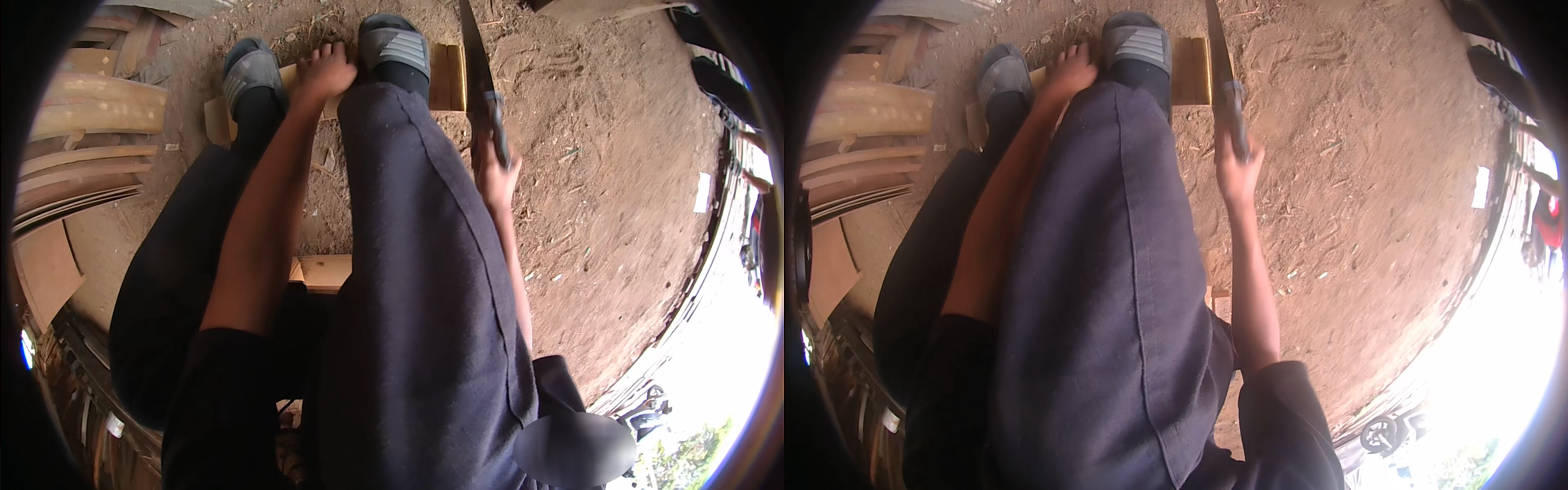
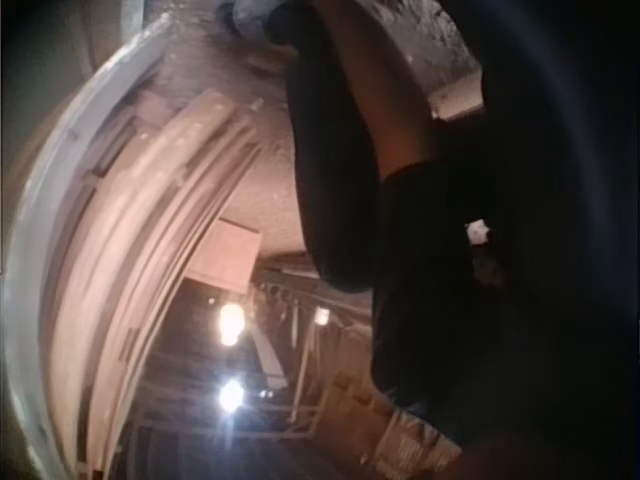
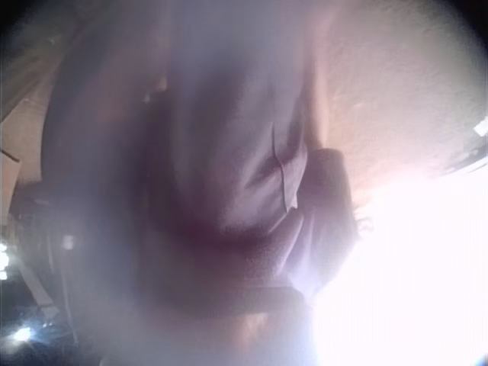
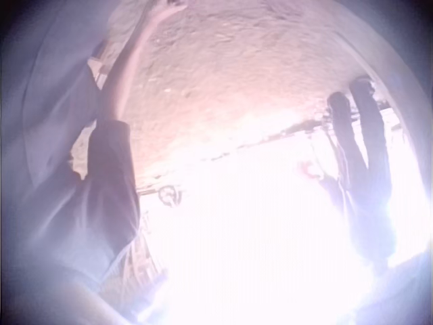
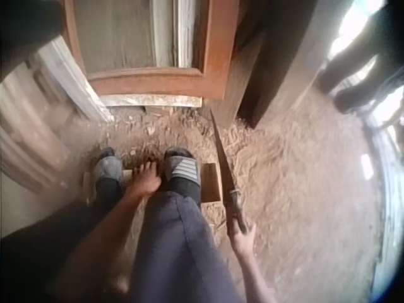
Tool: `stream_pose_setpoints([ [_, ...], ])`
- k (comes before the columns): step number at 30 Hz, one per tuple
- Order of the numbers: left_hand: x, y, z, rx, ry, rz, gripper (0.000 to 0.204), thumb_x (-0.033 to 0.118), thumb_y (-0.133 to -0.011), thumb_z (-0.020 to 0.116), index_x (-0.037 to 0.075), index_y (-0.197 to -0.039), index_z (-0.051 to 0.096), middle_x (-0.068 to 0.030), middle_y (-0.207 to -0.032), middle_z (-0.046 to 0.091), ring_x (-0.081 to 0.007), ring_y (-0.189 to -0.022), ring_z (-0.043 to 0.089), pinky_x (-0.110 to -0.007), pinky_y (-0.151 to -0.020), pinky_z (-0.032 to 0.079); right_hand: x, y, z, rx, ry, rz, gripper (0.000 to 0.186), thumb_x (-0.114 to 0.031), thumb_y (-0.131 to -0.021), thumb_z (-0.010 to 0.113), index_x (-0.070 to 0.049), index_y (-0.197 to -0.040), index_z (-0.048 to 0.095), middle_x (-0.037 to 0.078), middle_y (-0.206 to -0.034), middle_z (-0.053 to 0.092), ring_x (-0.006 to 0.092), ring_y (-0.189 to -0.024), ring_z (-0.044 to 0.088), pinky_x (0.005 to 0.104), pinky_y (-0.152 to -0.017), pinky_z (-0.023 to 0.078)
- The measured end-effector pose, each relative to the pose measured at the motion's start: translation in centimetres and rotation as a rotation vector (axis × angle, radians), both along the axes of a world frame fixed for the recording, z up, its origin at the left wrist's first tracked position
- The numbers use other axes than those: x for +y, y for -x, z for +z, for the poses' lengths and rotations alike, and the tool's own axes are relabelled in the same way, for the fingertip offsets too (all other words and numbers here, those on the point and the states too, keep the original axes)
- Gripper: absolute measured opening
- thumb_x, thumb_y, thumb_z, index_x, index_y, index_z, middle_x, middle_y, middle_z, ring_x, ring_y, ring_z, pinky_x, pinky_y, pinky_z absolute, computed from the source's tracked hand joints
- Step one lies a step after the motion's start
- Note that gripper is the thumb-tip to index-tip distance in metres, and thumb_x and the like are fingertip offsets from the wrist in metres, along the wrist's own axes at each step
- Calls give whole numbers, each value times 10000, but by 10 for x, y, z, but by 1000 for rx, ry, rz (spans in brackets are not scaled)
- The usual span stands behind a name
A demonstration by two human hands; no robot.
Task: The person sits on the ground and uses a hand saw to cut a small wooden block. They hold the wood with their left hand and saw with their right hand, producing sawdust.
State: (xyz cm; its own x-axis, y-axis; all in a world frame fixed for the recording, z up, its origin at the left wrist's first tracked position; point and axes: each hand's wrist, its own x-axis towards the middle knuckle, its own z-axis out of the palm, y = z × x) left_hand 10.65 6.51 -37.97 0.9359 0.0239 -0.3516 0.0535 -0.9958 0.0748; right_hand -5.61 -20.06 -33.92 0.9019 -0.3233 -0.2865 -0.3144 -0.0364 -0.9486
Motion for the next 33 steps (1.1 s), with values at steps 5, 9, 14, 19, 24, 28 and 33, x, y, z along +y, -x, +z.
stream_pose_setpoints([
  [5, 2, 4, -5, -22, -1, -51, 502, 333, -819, 363, 75, -1250, 351, -138, -1344, 328, -304, -1266, 271, -524, -1021, 156, -34, 183, -25, -64, 180, 88, 159, -134, -835, 528, 10, -786, 574, 13, -539, 465, 72, -471, 435, 255, -397, 318],
  [9, 3, 1, -6, -18, 31, -28, 497, 330, -824, 357, 71, -1248, 352, -140, -1351, 320, -308, -1272, 261, -530, -1022, 141, -32, 193, -12, -150, 193, 123, 160, -136, -825, 538, 9, -762, 561, 49, -525, 441, 85, -457, 417, 268, -391, 299],
  [14, -4, -1, 6, 32, 19, -46, 513, 326, -821, 357, 65, -1262, 339, -138, -1356, 315, -312, -1274, 255, -527, -1021, 141, -10, 50, -21, -133, 68, 14, 266, -191, -854, 526, -37, -637, 504, -6, -512, 440, 64, -437, 367, 250, -383, 262],
  [19, 2, -2, 4, 12, 36, -32, 525, 323, -815, 364, 64, -1271, 331, -144, -1351, 317, -315, -1272, 258, -527, -1022, 144, -5, 20, -8, -93, 61, 63, 225, -176, -846, 529, -14, -691, 528, -6, -524, 448, 56, -451, 372, 251, -399, 287],
  [24, 3, 4, -2, -12, 22, -57, 531, 311, -795, 379, 59, -1261, 340, -145, -1350, 315, -309, -1272, 254, -527, -1021, 139, -30, 186, -28, -130, 237, 118, 182, -137, -843, 512, 24, -766, 544, 18, -525, 446, 79, -465, 411, 267, -394, 312],
  [28, -1, 1, 4, 23, 20, -50, 529, 316, -797, 381, 68, -1262, 338, -139, -1334, 335, -322, -1249, 283, -529, -1001, 172, -35, 173, -35, -171, 221, 158, 195, -155, -843, 527, -2, -724, 541, 10, -520, 443, 64, -452, 394, 258, -382, 289],
  [33, 2, 0, -8, -52, -63, -95, 531, 345, -828, 366, 99, -1295, 308, -125, -1335, 344, -332, -1224, 324, -535, -983, 223, 3, 44, 2, -172, 134, 33, 195, -131, -843, 540, -38, -676, 504, -21, -528, 444, 46, -432, 353, 239, -373, 268],
])
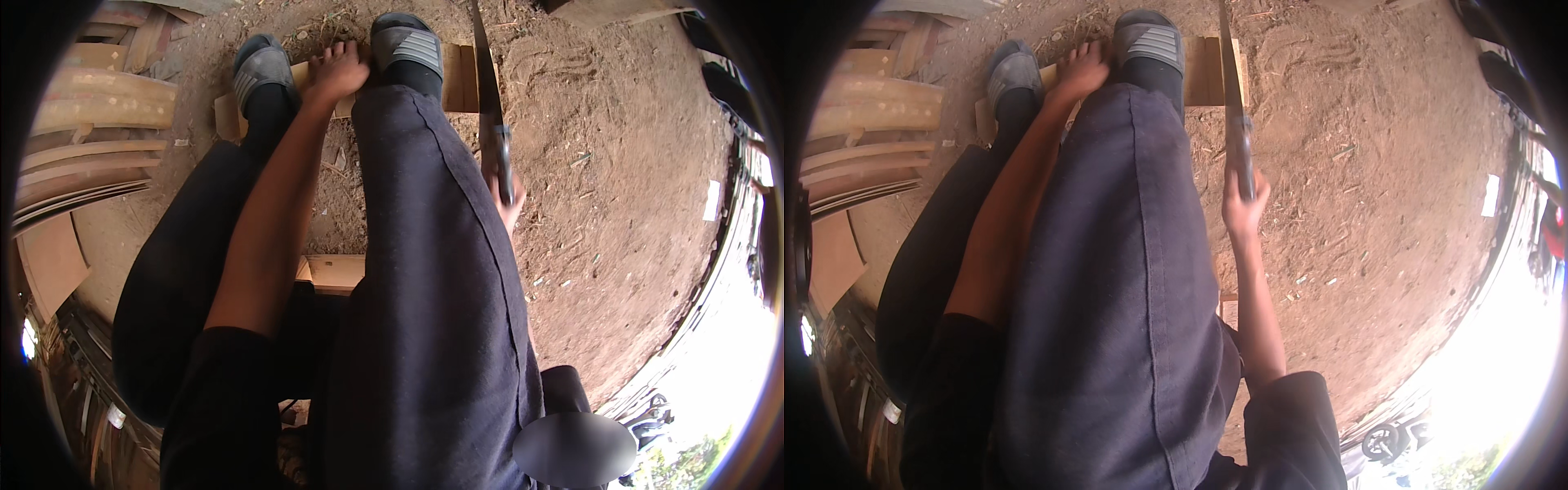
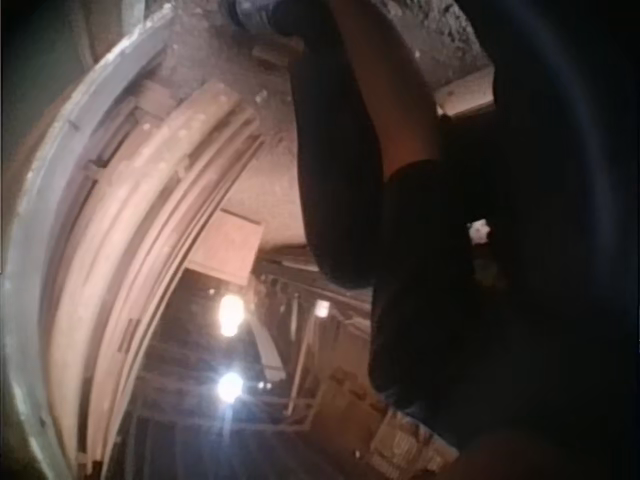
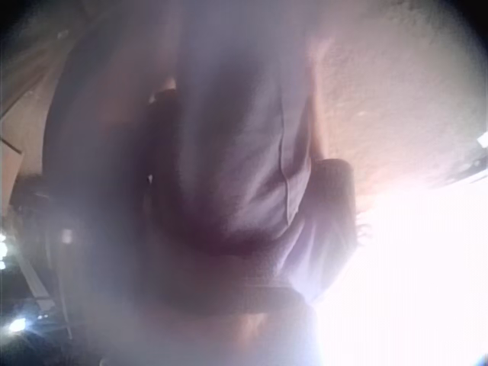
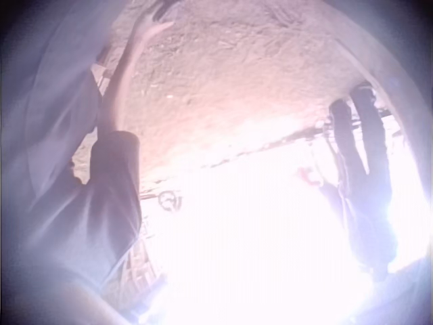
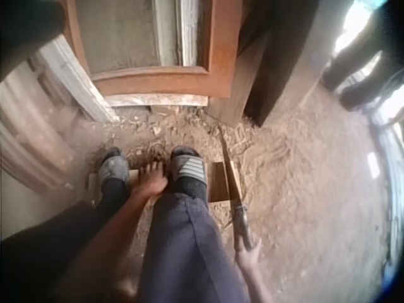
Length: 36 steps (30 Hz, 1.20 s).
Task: The person sits on the ground and uses a hand saw to cut a small wooden block. They hold the wood with their left hand and saw with their right hand, producing sawdust.
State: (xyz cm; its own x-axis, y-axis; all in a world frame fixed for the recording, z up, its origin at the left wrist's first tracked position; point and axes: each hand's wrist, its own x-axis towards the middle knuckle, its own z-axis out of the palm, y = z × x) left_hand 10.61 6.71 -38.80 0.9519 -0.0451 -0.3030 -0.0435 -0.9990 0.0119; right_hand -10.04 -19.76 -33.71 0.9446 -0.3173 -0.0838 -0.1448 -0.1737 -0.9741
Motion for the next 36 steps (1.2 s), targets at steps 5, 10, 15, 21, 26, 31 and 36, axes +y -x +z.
stream_pose_setpoints([
  [5, 1, 2, 6, 48, 118, 55, 537, 326, -808, 372, 59, -1272, 323, -133, -1350, 318, -323, -1271, 251, -530, -1014, 152, -4, 20, -10, -28, -43, 56, 151, -95, -840, 523, -18, -711, 515, -6, -560, 459, 47, -462, 382, 237, -384, 283],
  [10, 9, 3, 7, 48, 42, 19, 524, 333, -820, 368, 66, -1268, 320, -137, -1334, 330, -336, -1251, 275, -533, -1001, 177, -27, 137, -13, 129, 128, 123, 120, -76, -820, 537, 25, -756, 539, 23, -578, 470, 69, -514, 425, 248, -427, 337],
  [15, -1, 5, 7, 24, 102, 94, 510, 349, -828, 374, 63, -1249, 342, -148, -1333, 334, -327, -1262, 265, -534, -1009, 156, -27, 86, -18, 96, 64, 71, 117, -81, -817, 547, 35, -803, 552, 10, -606, 468, 52, -562, 401, 236, -462, 328],
  [21, -9, -3, 14, 52, 133, 69, 487, 355, -847, 353, 57, -1232, 365, -144, -1311, 358, -313, -1245, 292, -535, -1000, 170, -6, -35, -6, 149, -172, -17, 219, -153, -850, 533, -47, -664, 488, -28, -545, 427, 42, -471, 374, 241, -402, 285],
  [26, -6, 0, 10, 34, 104, 51, 478, 358, -837, 360, 54, -1205, 368, -159, -1294, 364, -326, -1237, 296, -548, -995, 167, -27, 114, -28, 24, 179, 35, 127, -102, -833, 534, 14, -790, 558, 9, -552, 456, 69, -511, 422, 259, -423, 321],
  [31, 4, 5, 1, 1, 63, 14, 481, 340, -816, 383, 53, -1201, 362, -162, -1288, 361, -331, -1234, 297, -569, -994, 153, -33, 83, -22, 62, 22, 75, 177, -169, -844, 534, -10, -770, 550, -9, -553, 438, 59, -494, 388, 250, -414, 295],
  [36, -3, 1, 7, 55, 67, 30, 509, 317, -803, 400, 54, -1235, 341, -150, -1294, 361, -320, -1236, 296, -548, -1005, 155, -6, -11, -4, 152, -160, 2, 198, -150, -848, 542, -18, -707, 504, -38, -570, 428, 38, -503, 358, 230, -427, 278],
])
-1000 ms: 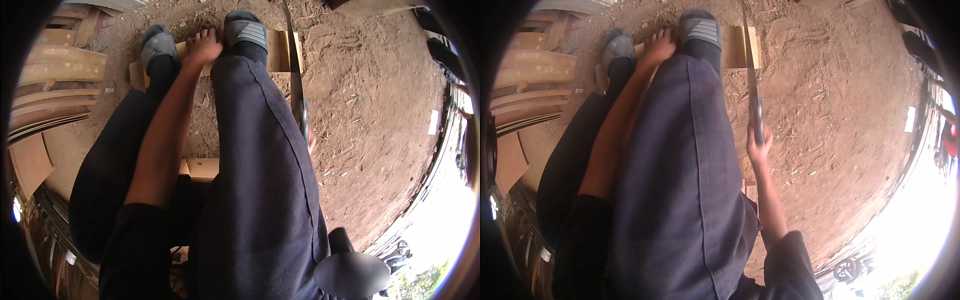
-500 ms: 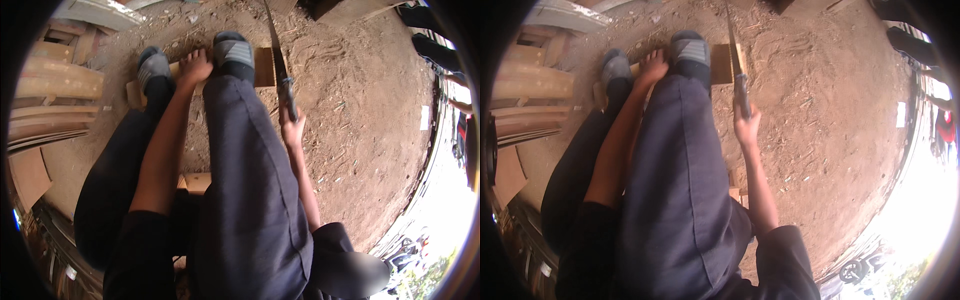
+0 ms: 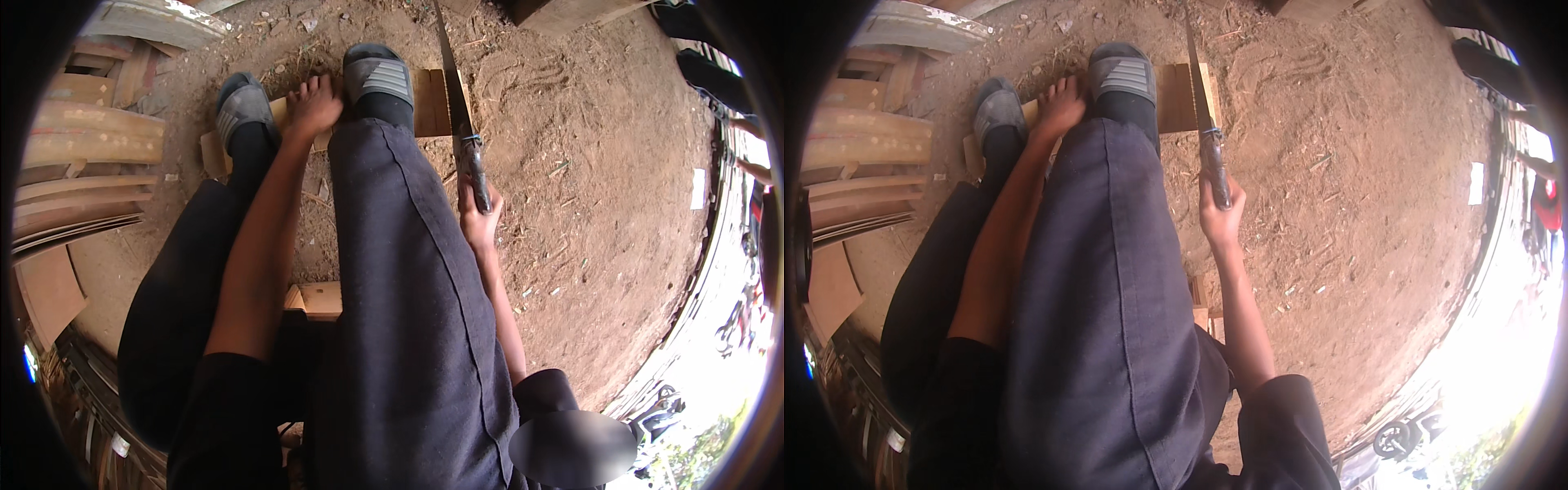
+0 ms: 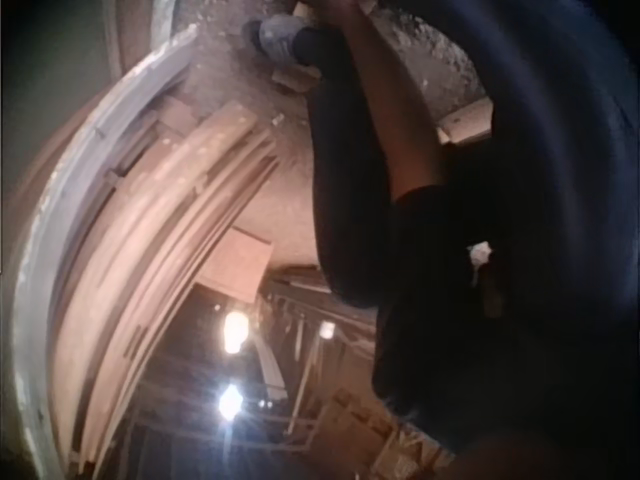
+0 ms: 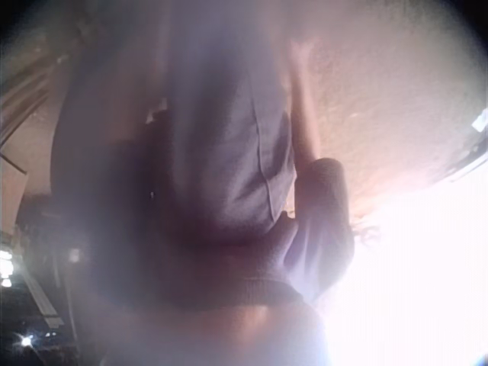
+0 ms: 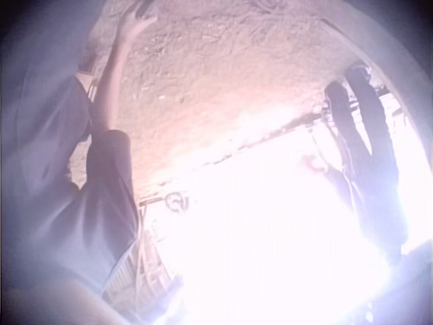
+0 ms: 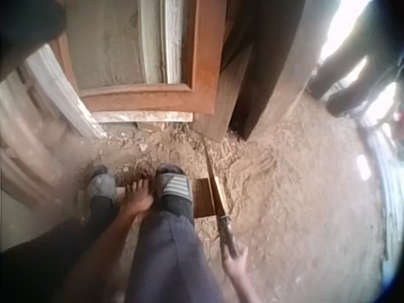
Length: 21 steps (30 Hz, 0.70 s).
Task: The person sits on the ground and uses a hand saw to cut a small wooden block. They hold the wood with their left hand and saw with their right hand, producing sawdust.
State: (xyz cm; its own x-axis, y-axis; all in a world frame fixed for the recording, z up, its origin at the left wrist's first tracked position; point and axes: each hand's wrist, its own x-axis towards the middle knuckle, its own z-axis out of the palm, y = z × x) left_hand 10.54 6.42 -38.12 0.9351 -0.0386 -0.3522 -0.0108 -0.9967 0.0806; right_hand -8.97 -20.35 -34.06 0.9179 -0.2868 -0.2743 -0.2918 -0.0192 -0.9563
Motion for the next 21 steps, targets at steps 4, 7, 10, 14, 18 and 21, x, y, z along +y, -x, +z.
stream_pose_setpoints([
  [4, -1, -1, 7, 24, 28, 8, 521, 306, -794, 406, 55, -1245, 336, -151, -1294, 364, -315, -1234, 301, -542, -1007, 155, -9, 73, -23, -150, 197, 6, 141, -114, -832, 526, 15, -781, 547, 4, -559, 465, 53, -498, 430, 242, -420, 325],
  [7, -2, 1, 0, 1, -1, 16, 523, 305, -791, 406, 52, -1243, 339, -156, -1299, 361, -316, -1238, 299, -539, -1009, 153, -21, 140, -23, -113, 285, 52, 155, -101, -831, 517, 34, -878, 576, 24, -562, 489, 59, -494, 472, 249, -411, 350],
  [10, -2, 3, 3, 7, -9, 12, 520, 304, -788, 411, 51, -1238, 344, -161, -1299, 363, -318, -1245, 291, -531, -1014, 150, -18, 124, -8, -49, 134, 25, 165, -83, -835, 516, 50, -909, 579, 17, -573, 497, 54, -498, 466, 242, -416, 348],
  [14, 0, 1, 3, -19, 39, 48, 504, 301, -788, 417, 55, -1224, 361, -156, -1295, 370, -324, -1247, 289, -530, -1013, 160, 17, -4, 10, -129, 135, -64, 198, -134, -847, 533, -21, -687, 501, -22, -560, 441, 44, -486, 369, 234, -418, 291],
  [18, 2, 0, 3, -2, 43, 43, 504, 326, -794, 424, 61, -1219, 371, -148, -1292, 375, -323, -1241, 299, -534, -1007, 176, 16, -29, 4, -35, 150, 26, 193, -135, -841, 545, -20, -691, 509, -10, -546, 438, 51, -478, 377, 242, -414, 294],
  [21, -2, -5, 7, -6, 9, 6, 510, 344, -801, 422, 63, -1223, 370, -145, -1293, 376, -319, -1237, 305, -534, -1005, 181, 0, 52, -5, -145, 153, 41, 158, -118, -840, 531, -9, -725, 537, -1, -547, 452, 56, -476, 401, 238, -407, 297],
])
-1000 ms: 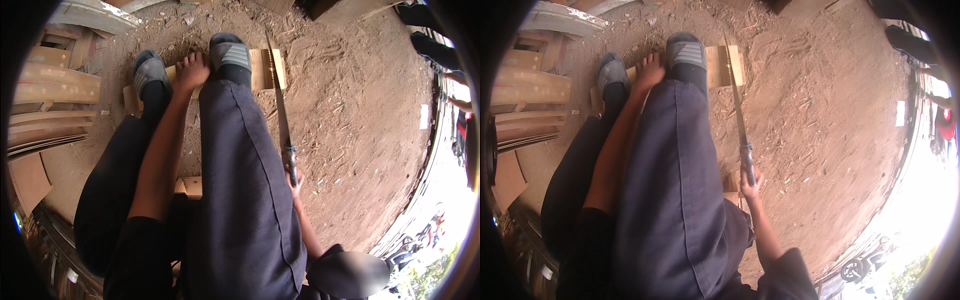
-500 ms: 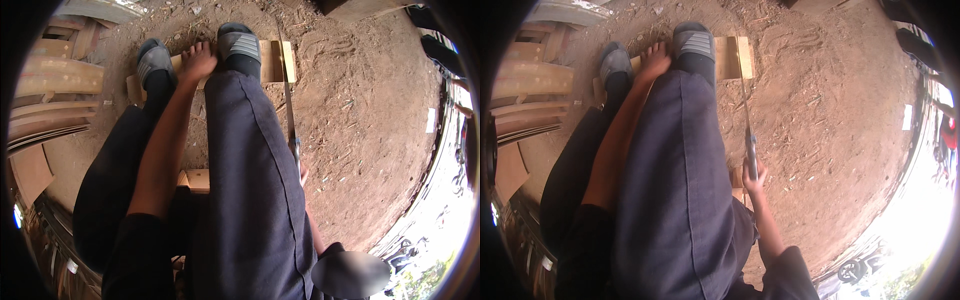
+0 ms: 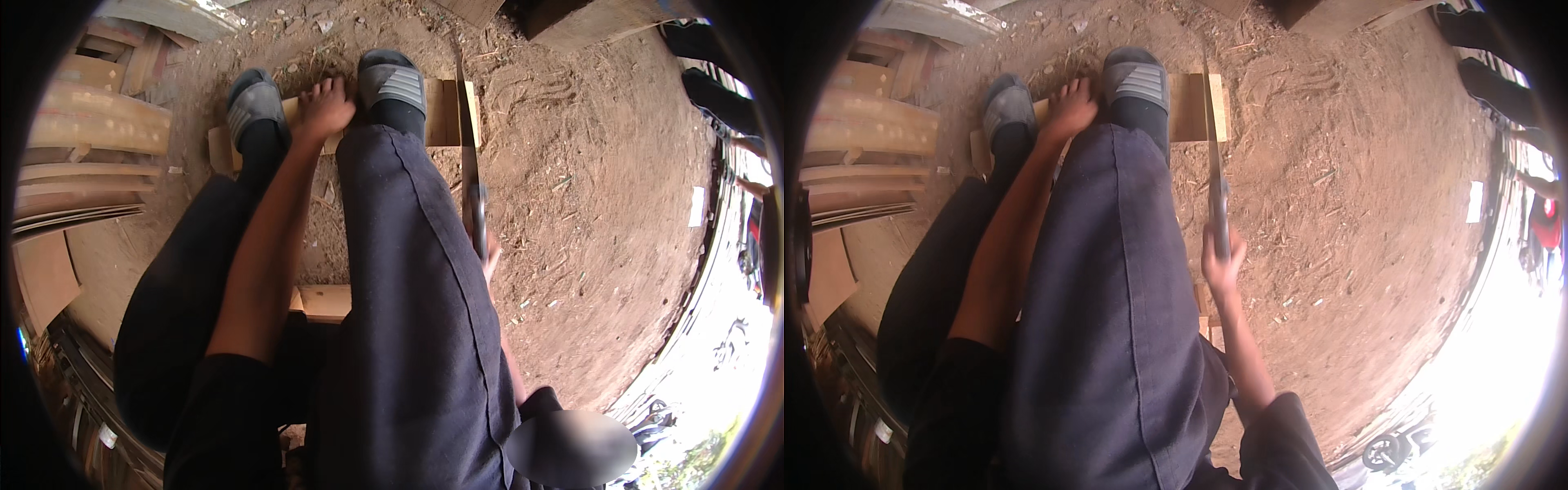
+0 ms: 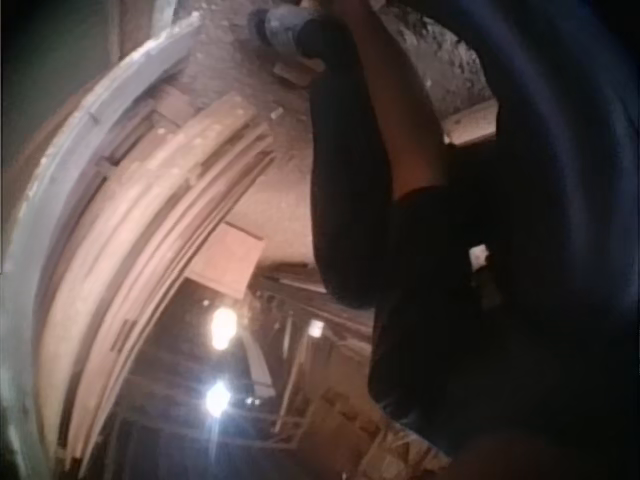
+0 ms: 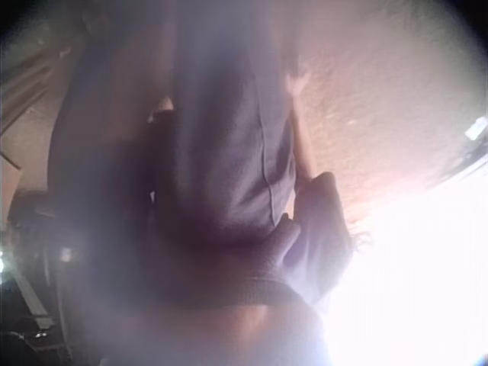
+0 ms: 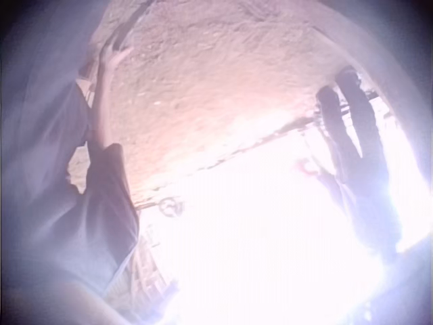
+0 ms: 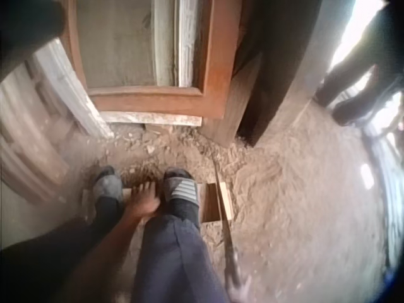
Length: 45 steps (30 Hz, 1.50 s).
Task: The person sits on the ground and uses a hand saw to cut a small wooden block. They hold the wood with their left hand and saw with their right hand, producing sawdust.
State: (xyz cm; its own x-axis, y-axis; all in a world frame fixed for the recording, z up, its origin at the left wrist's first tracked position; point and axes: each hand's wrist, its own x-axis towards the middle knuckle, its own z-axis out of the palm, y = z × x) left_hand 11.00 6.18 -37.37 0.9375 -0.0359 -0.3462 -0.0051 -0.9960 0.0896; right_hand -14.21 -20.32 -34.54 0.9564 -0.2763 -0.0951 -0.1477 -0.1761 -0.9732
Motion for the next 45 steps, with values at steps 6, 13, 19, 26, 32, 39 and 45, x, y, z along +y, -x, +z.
stream_pose_setpoints([
  [6, -1, 5, -4, 12, -9, 0, 515, 339, -811, 409, 63, -1243, 355, -142, -1302, 370, -315, -1239, 304, -533, -1004, 182, -22, 81, 5, 74, 111, 29, 97, -63, -831, 526, 13, -806, 580, 14, -544, 495, 47, -474, 448, 249, -383, 322],
  [13, 1, 2, -3, 61, -3, -1, 524, 312, -807, 403, 59, -1262, 336, -144, -1331, 344, -313, -1264, 276, -541, -1011, 166, 3, -78, 3, 117, -127, -32, 189, -154, -851, 532, -20, -720, 511, -30, -564, 437, 40, -481, 358, 233, -408, 277],
  [19, -1, 5, -2, 30, -48, -32, 530, 308, -796, 411, 63, -1259, 339, -145, -1308, 364, -321, -1236, 307, -552, -995, 179, -22, 97, -5, 52, 110, -36, 168, -132, -837, 541, 31, -843, 583, 12, -569, 499, 68, -516, 473, 244, -415, 339],
  [26, 3, 6, -7, -10, -24, 3, 515, 301, -781, 426, 65, -1234, 359, -144, -1292, 375, -320, -1226, 315, -544, -992, 187, -15, 8, -11, 96, 12, -33, 243, -177, -839, 546, -16, -663, 497, -14, -529, 432, 58, -480, 378, 253, -414, 290],
  [32, 3, 4, 0, 39, 17, 14, 525, 299, -780, 421, 64, -1244, 351, -150, -1312, 356, -325, -1244, 293, -539, -1002, 172, 4, -72, 0, 138, -89, -56, 253, -146, -873, 491, -42, -642, 493, -7, -510, 444, 43, -438, 390, 244, -373, 289],
  [39, -1, 7, -1, 26, 19, 11, 508, 308, -803, 399, 50, -1238, 350, -152, -1314, 354, -324, -1245, 291, -553, -998, 163, -26, 102, -13, -34, 113, -7, 145, -112, -837, 544, 16, -773, 565, 9, -542, 476, 56, -465, 437, 245, -382, 295],
  [45, 5, 3, -8, 18, 14, 4, 493, 329, -824, 395, 63, -1237, 353, -144, -1314, 357, -326, -1246, 287, -550, -1001, 159, 8, -55, -4, 52, -77, -64, 218, -158, -865, 519, -33, -688, 495, -29, -537, 419, 38, -458, 342, 233, -393, 269],
])
